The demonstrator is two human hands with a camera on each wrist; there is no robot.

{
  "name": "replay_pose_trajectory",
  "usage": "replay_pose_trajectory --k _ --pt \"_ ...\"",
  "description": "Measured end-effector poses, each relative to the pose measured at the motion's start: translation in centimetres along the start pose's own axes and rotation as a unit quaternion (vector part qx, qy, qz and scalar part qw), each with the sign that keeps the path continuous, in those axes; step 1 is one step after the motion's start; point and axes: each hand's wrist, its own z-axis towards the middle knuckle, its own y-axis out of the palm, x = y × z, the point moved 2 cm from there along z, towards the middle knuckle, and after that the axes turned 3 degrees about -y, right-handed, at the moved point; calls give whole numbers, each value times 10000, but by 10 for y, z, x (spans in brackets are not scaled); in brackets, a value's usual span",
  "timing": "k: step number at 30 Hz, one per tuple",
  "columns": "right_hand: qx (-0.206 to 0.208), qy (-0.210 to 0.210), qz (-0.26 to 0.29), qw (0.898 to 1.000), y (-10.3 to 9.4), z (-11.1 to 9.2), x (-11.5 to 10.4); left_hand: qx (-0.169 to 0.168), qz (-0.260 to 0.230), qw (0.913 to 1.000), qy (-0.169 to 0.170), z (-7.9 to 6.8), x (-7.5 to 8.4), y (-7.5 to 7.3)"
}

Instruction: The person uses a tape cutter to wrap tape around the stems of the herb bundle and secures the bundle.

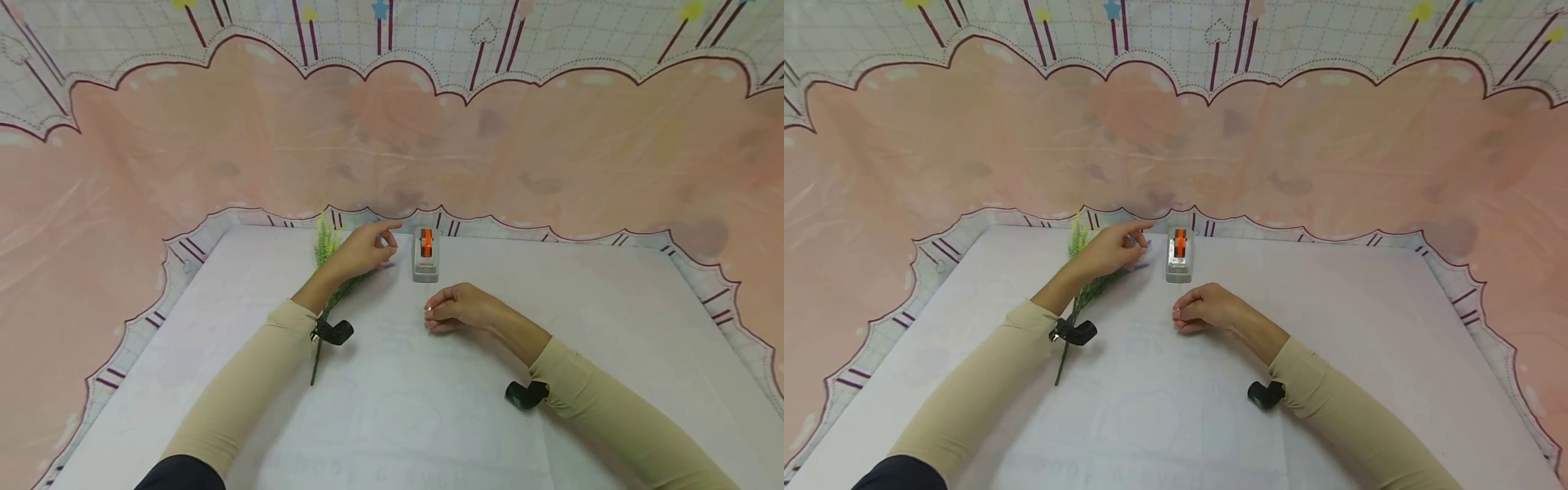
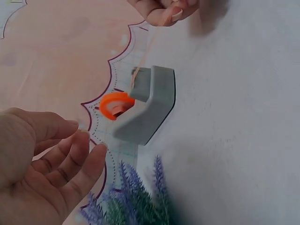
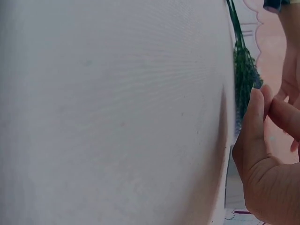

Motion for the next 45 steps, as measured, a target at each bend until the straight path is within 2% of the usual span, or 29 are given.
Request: replay_pose_trajectory --k 9,24,35,45 --pt "11 -26 -65 10000 -2 -1 2 -42 250 9996 92 -37 -7 -19" --pt "48 5 -13 10000 -5 -3 5 -274 513 9981 -206 -102 -37 -43" --pt "56 -4 10 10000 -5 -3 5 -620 752 9945 -395 -138 -56 -47" --pt "62 -19 -9 10000 -5 -2 5 -869 622 9923 -622 -154 -62 -36"
